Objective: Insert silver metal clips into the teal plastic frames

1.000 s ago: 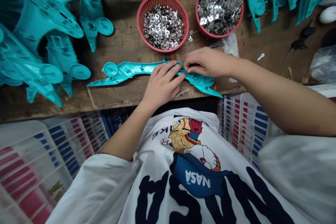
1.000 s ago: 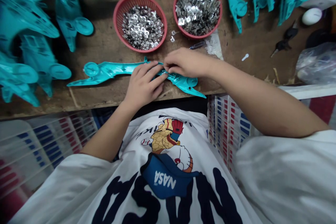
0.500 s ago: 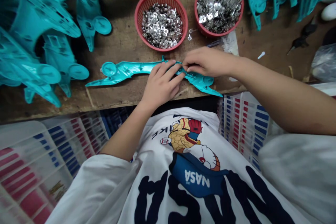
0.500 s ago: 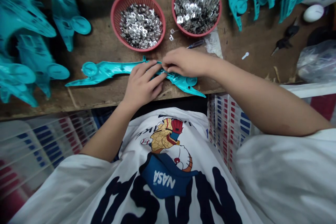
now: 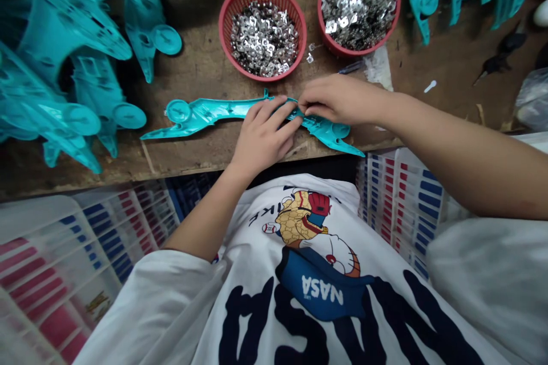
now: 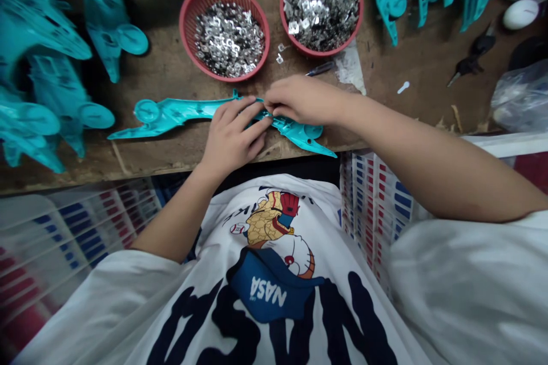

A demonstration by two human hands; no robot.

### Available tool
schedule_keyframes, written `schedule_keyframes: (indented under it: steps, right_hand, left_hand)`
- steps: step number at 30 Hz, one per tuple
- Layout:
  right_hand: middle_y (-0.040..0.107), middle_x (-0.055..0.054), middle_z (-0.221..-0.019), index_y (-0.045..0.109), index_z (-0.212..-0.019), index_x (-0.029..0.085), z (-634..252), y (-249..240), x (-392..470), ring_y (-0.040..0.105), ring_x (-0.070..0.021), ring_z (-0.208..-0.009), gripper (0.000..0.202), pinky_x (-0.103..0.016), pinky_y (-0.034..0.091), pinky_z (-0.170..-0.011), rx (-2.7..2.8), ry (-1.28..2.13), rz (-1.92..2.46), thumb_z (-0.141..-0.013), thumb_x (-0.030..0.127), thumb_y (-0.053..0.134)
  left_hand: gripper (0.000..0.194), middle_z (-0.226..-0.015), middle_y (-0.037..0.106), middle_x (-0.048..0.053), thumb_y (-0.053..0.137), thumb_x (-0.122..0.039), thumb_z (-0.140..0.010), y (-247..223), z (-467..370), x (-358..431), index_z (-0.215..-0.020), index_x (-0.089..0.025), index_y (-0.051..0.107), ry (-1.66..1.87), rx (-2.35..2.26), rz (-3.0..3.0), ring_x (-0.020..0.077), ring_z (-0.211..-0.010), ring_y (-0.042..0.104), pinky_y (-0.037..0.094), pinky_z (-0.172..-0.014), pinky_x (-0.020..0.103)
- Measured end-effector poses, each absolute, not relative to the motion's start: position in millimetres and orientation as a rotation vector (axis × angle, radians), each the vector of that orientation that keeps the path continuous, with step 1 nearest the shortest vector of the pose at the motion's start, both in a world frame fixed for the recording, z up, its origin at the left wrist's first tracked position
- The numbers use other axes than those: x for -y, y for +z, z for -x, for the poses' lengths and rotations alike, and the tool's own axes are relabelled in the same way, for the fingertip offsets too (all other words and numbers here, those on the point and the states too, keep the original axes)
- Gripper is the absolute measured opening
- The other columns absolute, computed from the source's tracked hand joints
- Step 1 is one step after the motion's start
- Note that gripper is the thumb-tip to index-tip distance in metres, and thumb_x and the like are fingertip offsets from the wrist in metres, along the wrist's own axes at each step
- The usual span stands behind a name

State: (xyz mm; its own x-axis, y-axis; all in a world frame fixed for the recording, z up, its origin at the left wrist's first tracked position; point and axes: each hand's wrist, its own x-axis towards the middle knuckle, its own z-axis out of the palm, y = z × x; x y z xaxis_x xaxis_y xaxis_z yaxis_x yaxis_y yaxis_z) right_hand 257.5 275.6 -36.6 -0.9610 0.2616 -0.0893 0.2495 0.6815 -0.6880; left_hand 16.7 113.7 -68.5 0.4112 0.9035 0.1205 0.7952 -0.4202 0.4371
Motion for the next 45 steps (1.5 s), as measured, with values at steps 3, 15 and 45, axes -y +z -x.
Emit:
schedule_keyframes:
  steps: [3, 15, 45]
  right_hand:
    - [0.076, -0.009, -0.114, 0.079, -0.121, 0.017, -259.5, -38.7, -283.2, 0.068, -0.0257, -0.108, 0.024, -0.038, 0.049, -0.100, 2.874, 1.173, 0.339, -0.118, 0.027, 0.057]
    - [0.077, -0.016, -0.124, 0.077, -0.128, 0.011, -247.1, -9.0, -271.4, 0.072, -0.0299, -0.105, 0.028, -0.040, 0.047, -0.088, 3.231, 0.764, 0.462, -0.118, 0.022, 0.053]
    - [0.085, -0.014, -0.122, 0.087, -0.126, 0.010, -251.2, -13.2, -286.0, 0.074, -0.0254, -0.112, 0.034, -0.038, 0.051, -0.100, 3.061, 1.111, 0.402, -0.114, 0.021, 0.057]
  left_hand:
    - [0.047, -0.174, 0.068, 0.009, 0.057, -0.026, -0.113, -68.4, -16.7, -113.5, -0.156, -0.036, 0.073, 0.501, -1.464, -2.327, 0.0378, -0.171, 0.054, 0.043, -0.136, 0.068]
    - [0.048, -0.176, 0.067, 0.010, 0.057, -0.025, -0.113, -65.5, -17.1, -113.9, -0.157, -0.036, 0.073, 0.491, -1.455, -2.293, 0.0385, -0.172, 0.053, 0.041, -0.138, 0.069]
    - [0.051, -0.176, 0.067, 0.009, 0.059, -0.022, -0.114, -71.8, -15.7, -113.3, -0.160, -0.038, 0.071, 0.518, -1.461, -2.344, 0.0359, -0.171, 0.054, 0.041, -0.137, 0.065]
